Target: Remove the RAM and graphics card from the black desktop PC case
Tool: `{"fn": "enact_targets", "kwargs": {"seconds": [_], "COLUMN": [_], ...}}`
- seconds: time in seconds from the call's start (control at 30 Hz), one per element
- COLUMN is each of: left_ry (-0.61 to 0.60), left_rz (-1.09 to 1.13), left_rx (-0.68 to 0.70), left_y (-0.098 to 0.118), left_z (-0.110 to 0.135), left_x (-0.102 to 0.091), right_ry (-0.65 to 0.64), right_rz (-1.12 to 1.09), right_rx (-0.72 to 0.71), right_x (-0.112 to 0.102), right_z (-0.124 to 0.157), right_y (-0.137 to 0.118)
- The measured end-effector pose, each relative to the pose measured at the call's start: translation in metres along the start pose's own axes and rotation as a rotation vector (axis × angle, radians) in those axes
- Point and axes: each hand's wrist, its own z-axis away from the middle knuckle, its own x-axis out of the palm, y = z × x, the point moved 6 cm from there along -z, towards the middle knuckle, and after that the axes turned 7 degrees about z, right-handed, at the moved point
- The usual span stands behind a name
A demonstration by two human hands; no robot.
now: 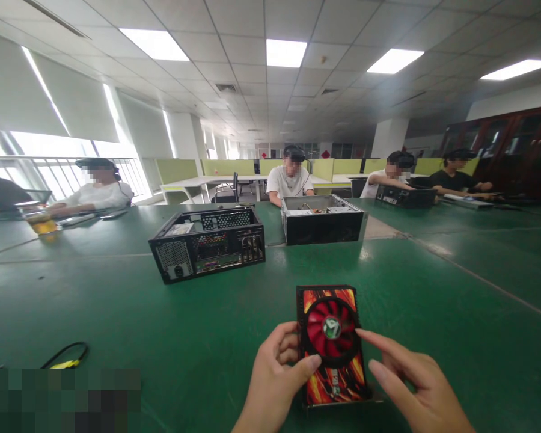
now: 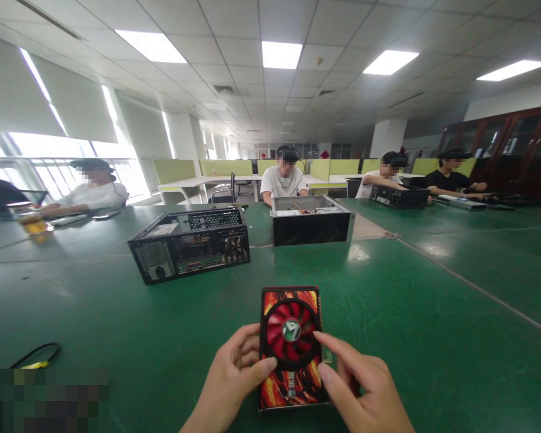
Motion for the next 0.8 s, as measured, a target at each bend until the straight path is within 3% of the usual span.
{"fn": "enact_targets", "kwargs": {"seconds": [0.17, 0.6, 0.8], "left_ry": [-0.018, -0.030, -0.027], "left_rz": [0.040, 0.024, 0.012], "left_rx": [-0.020, -0.029, -0.035], "left_y": [0.000, 0.000, 0.002], "left_z": [-0.001, -0.001, 0.000], "left_x": [0.001, 0.000, 0.001], "right_ry": [-0.141, -0.126, -0.176], "right_rz": [-0.040, -0.052, -0.047], "right_rx": [0.066, 0.020, 0.015], "right_x": [0.013, 0.015, 0.015], "right_z": [-0.004, -0.001, 0.000], "right_y": [0.000, 0.002, 0.002]}}
